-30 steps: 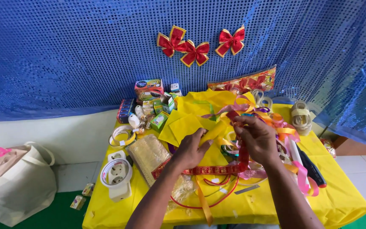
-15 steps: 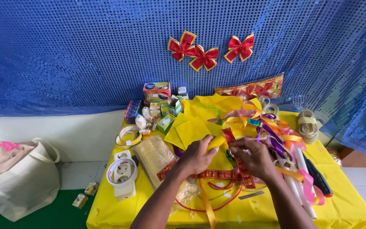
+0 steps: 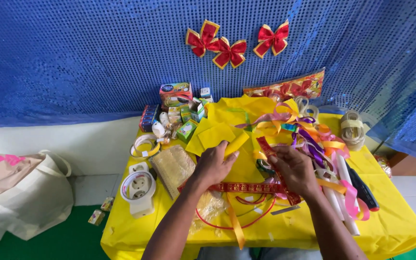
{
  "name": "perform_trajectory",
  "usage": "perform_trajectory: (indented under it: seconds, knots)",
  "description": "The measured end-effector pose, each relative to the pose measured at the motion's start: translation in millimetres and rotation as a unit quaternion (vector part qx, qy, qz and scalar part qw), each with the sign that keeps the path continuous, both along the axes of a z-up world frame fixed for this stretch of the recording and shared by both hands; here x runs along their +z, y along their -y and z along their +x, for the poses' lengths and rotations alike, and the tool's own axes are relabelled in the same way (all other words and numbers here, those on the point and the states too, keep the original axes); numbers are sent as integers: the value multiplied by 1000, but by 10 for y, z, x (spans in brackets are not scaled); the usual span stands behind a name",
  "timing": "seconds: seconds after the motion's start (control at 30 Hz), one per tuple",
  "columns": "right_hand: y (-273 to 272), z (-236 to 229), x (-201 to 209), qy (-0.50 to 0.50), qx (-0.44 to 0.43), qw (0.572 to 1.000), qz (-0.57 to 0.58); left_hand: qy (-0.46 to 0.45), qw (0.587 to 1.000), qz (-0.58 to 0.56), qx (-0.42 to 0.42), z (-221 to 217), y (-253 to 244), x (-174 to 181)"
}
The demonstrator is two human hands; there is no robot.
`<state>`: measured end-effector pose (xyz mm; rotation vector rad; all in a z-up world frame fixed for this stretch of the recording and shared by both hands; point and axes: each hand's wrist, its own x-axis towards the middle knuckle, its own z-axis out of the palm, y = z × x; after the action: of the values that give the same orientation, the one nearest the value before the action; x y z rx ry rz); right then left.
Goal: Rolling yellow paper and arranging colorful ribbons for a handicraft project.
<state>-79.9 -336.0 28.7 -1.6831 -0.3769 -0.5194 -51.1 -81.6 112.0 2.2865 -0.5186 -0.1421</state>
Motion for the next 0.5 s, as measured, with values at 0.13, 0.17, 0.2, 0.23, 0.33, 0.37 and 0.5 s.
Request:
perform_trajectory:
  seconds: [0.13, 0.17, 0.2, 0.23, 0.33, 0.37, 0.5]
  knots:
    - [44, -105, 62, -16, 63, 990, -122, 8, 999, 19, 33, 22, -206, 99]
    - [-55, -88, 101, -16, 70, 990, -122, 6, 999, 19, 40, 29, -275, 144]
    - [-136, -108, 121, -1, 81, 980, -180, 1, 999, 10, 48, 25, -324, 165]
    - [-216, -130, 138, 15, 91, 967, -238, -4, 998, 1, 55, 19, -373, 184]
    - [-416, -44, 3, 100, 145, 945, -277, -4, 996, -37, 82, 155, -466, 45]
    - [-482, -64, -11, 102, 147, 944, -278, -2, 996, -39, 85, 165, -485, 51]
    - [-624, -133, -232, 49, 92, 887, -450, -73, 989, -55, 115, 121, -549, 73]
